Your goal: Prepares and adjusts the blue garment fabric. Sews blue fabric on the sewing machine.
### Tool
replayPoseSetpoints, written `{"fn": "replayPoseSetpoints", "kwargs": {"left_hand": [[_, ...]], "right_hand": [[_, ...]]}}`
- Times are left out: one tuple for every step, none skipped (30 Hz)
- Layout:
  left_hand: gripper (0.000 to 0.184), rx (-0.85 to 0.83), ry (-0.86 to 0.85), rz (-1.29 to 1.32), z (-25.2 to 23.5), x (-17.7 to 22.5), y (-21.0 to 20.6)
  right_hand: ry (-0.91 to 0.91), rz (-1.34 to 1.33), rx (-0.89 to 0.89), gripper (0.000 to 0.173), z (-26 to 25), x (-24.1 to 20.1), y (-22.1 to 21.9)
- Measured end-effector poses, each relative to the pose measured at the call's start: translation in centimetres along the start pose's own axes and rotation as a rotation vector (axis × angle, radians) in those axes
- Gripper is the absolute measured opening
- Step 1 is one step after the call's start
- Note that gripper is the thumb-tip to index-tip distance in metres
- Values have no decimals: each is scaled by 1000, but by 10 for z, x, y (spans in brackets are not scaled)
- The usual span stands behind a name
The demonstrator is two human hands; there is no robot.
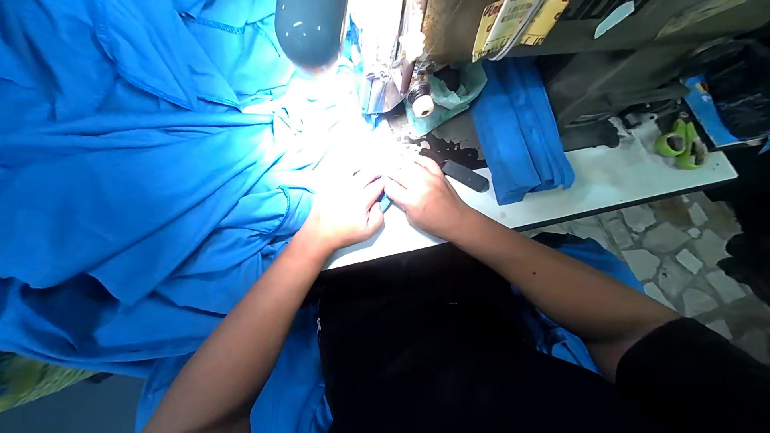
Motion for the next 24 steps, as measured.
{"fn": "replayPoseSetpoints", "kwargs": {"left_hand": [[45, 2, 12, -5, -1, 0, 0], [46, 0, 26, -8, -1, -1, 0], [46, -5, 42, -10, -2, -2, 1], [46, -8, 55, -5, -3, -2, 1], [45, -7, 64, 0, -4, -3, 2], [44, -12, 74, 9, -6, -4, 3], [44, -15, 83, 10, -7, -5, 3], [45, -10, 83, 6, -8, -6, 3], [45, -8, 84, 3, -9, -8, 3], [45, -6, 88, 0, -11, -9, 2], [44, -7, 92, -2, -12, -11, 2], [42, 2, 89, -6, -14, -12, 2], [42, -7, 100, -6, -15, -13, 2], [43, -26, 118, -8, -17, -14, 3], [45, -37, 131, -21, -18, -15, 3], [46, -50, 144, -36, -20, -17, 2], [46, -66, 161, -47, -22, -19, 2], [46, -68, 166, -52, -24, -20, 2], [46, -66, 174, -61, -25, -21, 2], [47, -85, 199, -62, -27, -20, 4], [49, -113, 236, -68, -29, -18, 5], [49, -152, 282, -59, -31, -16, 7], [47, -180, 321, -34, -34, -14, 10], [46, -185, 347, -26, -36, -13, 10]], "right_hand": [[5, 12, 11, 20, -1, 1, -1], [8, 21, 18, 20, -1, 2, -1], [8, 23, 20, 20, -3, 4, -2], [4, 24, 15, 21, -4, 5, -3], [0, 18, 9, 22, -5, 7, -3], [-4, 12, 6, 22, -6, 8, -3], [-8, 4, 9, 23, -8, 9, -2], [-13, -8, 16, 24, -9, 10, -2], [-18, -15, 19, 23, -11, 11, -3], [-20, -16, 30, 22, -12, 13, -3], [-27, -20, 32, 22, -14, 15, -5], [-36, -18, 27, 22, -15, 16, -5], [-48, -13, 12, 22, -18, 17, -5], [-58, -14, -9, 23, -20, 18, -5], [-67, -19, -30, 23, -23, 20, -5], [-82, -30, -57, 24, -25, 21, -5], [-85, -37, -55, 25, -27, 24, -6], [-83, -40, -39, 26, -28, 26, -7], [-83, -47, -24, 27, -29, 29, -9], [-82, -51, -14, 29, -30, 31, -10], [-81, -53, -7, 29, -31, 33, -11], [-87, -51, -16, 31, -33, 35, -12], [-90, -43, -28, 31, -35, 36, -13], [-98, -34, -47, 31, -37, 37, -13]]}}
Point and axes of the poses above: each hand's wrist, its own z-axis away from the middle knuckle, its own y-axis out of the back of the hand, x = y × z, the point moved 1 cm from there along -z, towards the middle knuckle, and after that the axes turned 1 degree about -x, right-handed, at the moved point
